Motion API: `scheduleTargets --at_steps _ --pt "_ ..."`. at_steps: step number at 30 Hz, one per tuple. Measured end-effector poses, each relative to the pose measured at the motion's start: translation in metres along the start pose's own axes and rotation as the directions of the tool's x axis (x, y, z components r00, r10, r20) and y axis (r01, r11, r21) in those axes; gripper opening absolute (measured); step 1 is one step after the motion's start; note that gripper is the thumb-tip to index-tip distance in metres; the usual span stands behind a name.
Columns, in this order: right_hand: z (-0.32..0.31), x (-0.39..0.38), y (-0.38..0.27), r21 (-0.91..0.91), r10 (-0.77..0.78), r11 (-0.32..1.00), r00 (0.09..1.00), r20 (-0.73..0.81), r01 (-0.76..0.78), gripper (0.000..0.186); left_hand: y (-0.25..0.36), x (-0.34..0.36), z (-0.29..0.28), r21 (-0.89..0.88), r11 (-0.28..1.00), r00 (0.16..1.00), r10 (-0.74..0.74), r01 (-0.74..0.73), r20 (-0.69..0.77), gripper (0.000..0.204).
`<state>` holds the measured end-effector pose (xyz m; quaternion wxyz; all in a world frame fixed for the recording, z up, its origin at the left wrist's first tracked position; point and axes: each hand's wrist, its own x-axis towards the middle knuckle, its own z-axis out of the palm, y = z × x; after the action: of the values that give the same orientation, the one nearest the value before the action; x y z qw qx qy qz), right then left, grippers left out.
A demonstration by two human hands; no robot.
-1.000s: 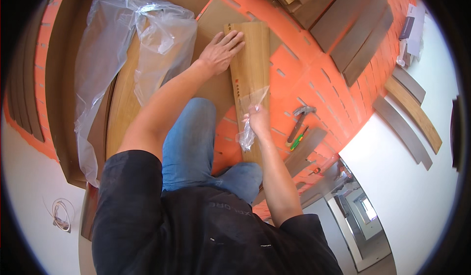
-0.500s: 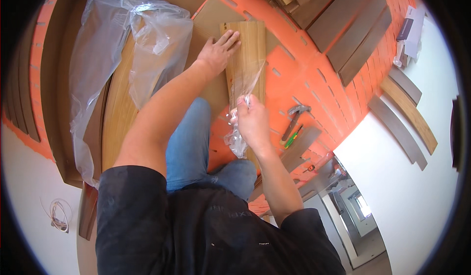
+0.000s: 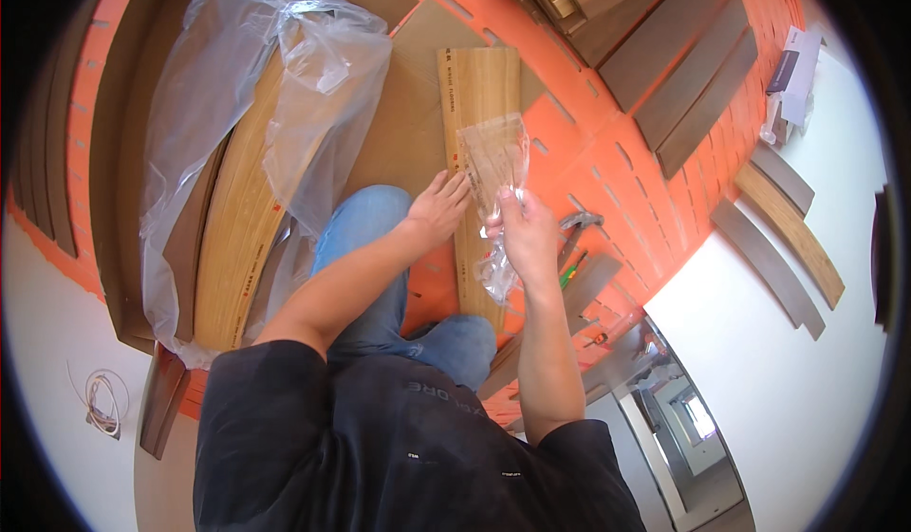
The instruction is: The recorder is unwrapping individual floorboards from plastic packaging during a floor installation task.
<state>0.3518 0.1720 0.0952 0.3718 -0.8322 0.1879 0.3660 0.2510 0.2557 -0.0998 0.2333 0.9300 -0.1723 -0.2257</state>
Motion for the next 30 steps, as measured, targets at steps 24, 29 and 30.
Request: scheduleTargets --at_steps 24,29,30 --pt "0.067 -0.034 -0.005 -0.633 -0.404 0.516 0.815 0.415 0.577 0.013 -0.006 0.061 0.02 -0.063 0.998 0.998 -0.02 0.016 -0.063 0.094" --pt "0.067 -0.034 0.002 -0.651 -0.373 0.537 0.843 0.387 0.536 0.022 0.0 0.066 0.016 -0.098 0.994 0.998 -0.046 0.042 -0.034 0.095" --pt "0.066 -0.036 0.001 -0.621 -0.37 0.577 0.848 0.379 0.53 0.03 0.0 0.065 0.015 -0.094 0.995 0.998 -0.043 0.039 -0.041 0.095"
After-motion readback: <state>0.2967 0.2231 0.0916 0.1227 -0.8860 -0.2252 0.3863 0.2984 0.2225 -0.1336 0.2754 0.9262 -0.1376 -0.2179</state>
